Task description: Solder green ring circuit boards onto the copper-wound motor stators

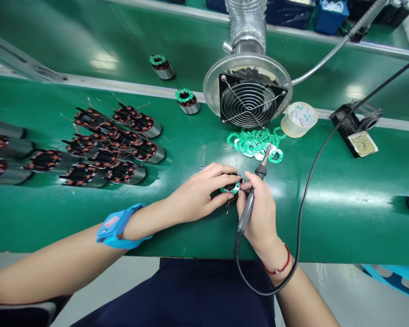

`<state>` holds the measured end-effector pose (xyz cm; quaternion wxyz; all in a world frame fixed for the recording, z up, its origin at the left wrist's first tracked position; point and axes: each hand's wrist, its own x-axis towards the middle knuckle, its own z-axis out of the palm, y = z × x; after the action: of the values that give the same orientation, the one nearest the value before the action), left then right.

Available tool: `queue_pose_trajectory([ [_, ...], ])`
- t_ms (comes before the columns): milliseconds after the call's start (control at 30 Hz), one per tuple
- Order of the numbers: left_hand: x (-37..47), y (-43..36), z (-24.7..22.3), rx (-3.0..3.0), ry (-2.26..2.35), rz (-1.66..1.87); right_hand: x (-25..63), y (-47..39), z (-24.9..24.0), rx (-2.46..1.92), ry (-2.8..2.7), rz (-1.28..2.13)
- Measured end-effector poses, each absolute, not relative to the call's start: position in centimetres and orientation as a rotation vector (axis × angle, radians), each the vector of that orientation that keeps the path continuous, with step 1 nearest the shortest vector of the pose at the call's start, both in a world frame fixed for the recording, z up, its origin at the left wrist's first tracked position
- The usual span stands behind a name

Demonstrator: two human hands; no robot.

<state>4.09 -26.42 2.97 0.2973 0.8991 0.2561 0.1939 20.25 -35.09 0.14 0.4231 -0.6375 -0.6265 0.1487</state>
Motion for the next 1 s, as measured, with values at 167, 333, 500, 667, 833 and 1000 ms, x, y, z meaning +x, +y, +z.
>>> queue_pose_trajectory([
  [167,4.8,-26.9,1.8,2.393,0.745,0.655,20.4,-35.2,0.3,-1.602,-1.526,0.403],
  [333,4.5,-26.9,1.1,2.293,0.819,0.602,21.2,-34.9,1.3,-1.621,-1.649,0.408],
  [500,3.2,-26.4,1.9,2.248,0.912,0.348,21.7,-33.4,3.1,-1.573,-1.993,0.426],
  [667,1.9,-25.0,3.2,2.357,0.919,0.080,21.3,-32.6,2.6,-1.562,-1.966,0.516],
  [833,1.7,-24.2,3.4,2.066,0.893,0.381,21.1,-32.9,1.1,-1.603,-1.800,0.356],
  [1000,3.3,-24.5,2.6,1.451,0.882,0.570,20.6,-32.9,0.7,-1.622,-1.845,0.174],
])
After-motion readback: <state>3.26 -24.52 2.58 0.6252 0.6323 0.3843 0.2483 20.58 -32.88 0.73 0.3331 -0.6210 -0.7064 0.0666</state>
